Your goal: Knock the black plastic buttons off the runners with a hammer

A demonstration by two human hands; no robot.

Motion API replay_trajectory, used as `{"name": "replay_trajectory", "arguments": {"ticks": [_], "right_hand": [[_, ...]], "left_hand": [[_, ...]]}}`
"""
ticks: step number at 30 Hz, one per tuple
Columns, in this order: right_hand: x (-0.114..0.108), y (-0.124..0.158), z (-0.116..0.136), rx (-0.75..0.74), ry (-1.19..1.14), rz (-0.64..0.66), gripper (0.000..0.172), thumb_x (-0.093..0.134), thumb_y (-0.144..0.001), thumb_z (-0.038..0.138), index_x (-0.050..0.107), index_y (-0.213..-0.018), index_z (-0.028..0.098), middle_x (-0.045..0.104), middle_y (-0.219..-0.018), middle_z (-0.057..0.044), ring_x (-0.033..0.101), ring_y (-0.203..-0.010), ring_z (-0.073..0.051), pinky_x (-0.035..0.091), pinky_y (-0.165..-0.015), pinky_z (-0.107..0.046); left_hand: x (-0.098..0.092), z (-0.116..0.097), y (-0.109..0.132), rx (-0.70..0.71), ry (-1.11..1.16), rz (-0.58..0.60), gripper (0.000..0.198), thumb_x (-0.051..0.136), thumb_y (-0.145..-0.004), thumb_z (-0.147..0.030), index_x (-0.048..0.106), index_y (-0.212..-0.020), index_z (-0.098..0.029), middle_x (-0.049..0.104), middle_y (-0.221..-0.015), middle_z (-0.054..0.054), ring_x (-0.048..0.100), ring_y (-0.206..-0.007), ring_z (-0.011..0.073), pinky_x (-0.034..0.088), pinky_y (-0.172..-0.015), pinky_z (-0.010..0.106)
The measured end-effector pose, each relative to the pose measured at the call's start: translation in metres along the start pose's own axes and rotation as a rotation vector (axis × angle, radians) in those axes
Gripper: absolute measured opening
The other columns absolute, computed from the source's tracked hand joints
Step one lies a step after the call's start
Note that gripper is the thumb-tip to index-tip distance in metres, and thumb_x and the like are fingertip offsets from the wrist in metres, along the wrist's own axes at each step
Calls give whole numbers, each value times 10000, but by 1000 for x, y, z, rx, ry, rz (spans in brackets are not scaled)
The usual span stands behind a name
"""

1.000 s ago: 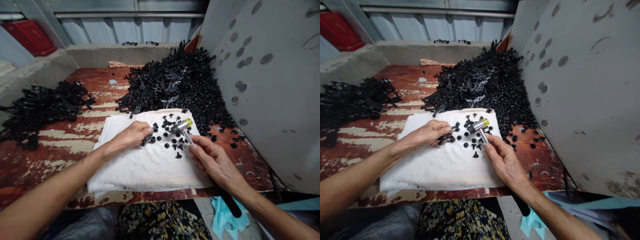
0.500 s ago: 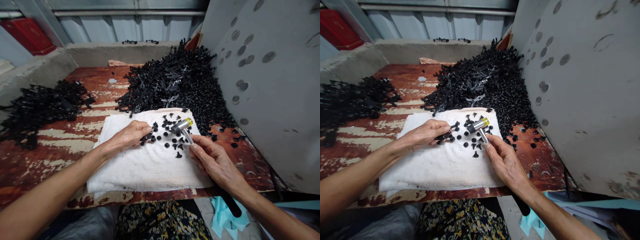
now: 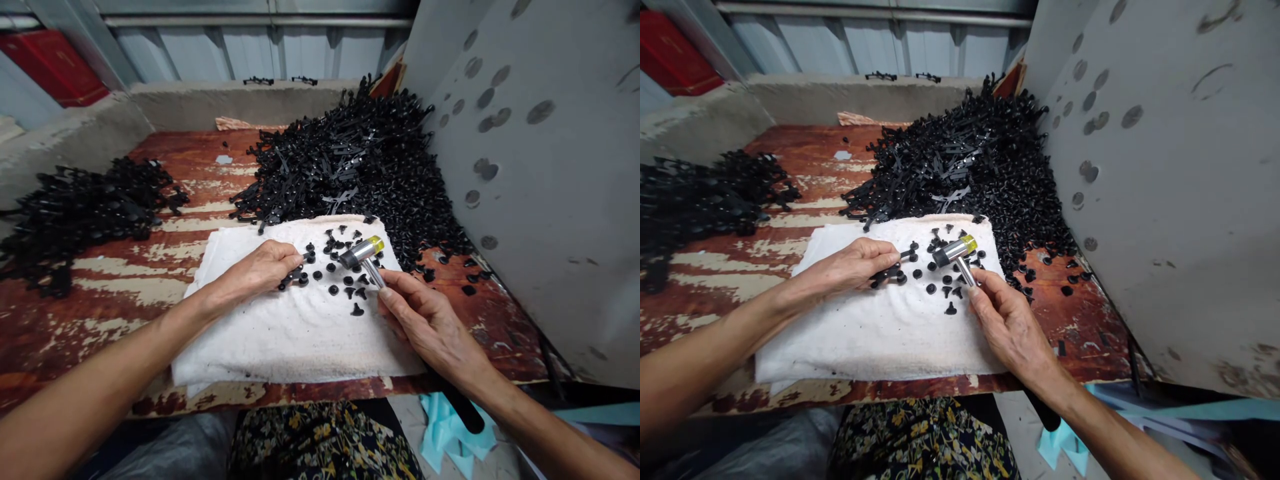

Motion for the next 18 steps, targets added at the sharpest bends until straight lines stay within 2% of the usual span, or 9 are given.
{"name": "replay_trajectory", "arguments": {"ticks": [2,4,7,9,13,18], "right_hand": [[1,-2,4,-50,55,6,363,498,-903,394,628,-1156,166,534,-642,13,456,-505,-132,386,-454,-251],[3,-7,11,-150,137,2,348,481,-912,341,638,-1172,171,609,-700,-20,555,-613,-168,479,-576,-287],[9,-20,25,-395,293,-21,421,442,-912,247,584,-1301,176,698,-987,-99,639,-877,-234,521,-809,-383],[14,-28,32,-534,421,-19,493,420,-902,190,520,-1385,183,676,-1102,-127,636,-950,-250,513,-857,-409],[25,-36,36,-624,672,-3,562,371,-901,124,452,-1452,200,634,-915,-94,602,-730,-198,523,-705,-343],[28,-31,41,-719,860,-55,574,343,-890,88,444,-1453,146,584,-859,-83,515,-606,-166,437,-510,-272]], "left_hand": [[-1,-5,0,5,-58,-25,284,529,-814,-298,475,-562,-178,381,-457,-53,300,-394,59,210,-391,192],[-3,-11,0,3,-106,-47,287,523,-809,-261,460,-542,-178,367,-453,-55,293,-391,56,208,-392,191],[-4,-14,0,-26,-104,-29,283,542,-797,-259,455,-539,-184,357,-442,-62,284,-373,57,201,-380,195],[-5,-13,0,-50,-63,-8,278,551,-796,-275,458,-549,-188,359,-437,-65,283,-361,57,197,-372,195],[-5,-10,-1,-44,-60,-23,273,546,-796,-249,452,-547,-188,352,-436,-66,285,-359,58,201,-371,195],[-3,-8,-1,-47,-55,-25,265,509,-828,-227,476,-569,-181,394,-461,-50,315,-379,66,220,-382,198]]}}
Point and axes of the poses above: each hand's wrist, its own y-axis away from the middle knuckle, its own x-axis out of the palm, z = x × y, the point moved 4 cm from there along -y, towards the middle knuckle
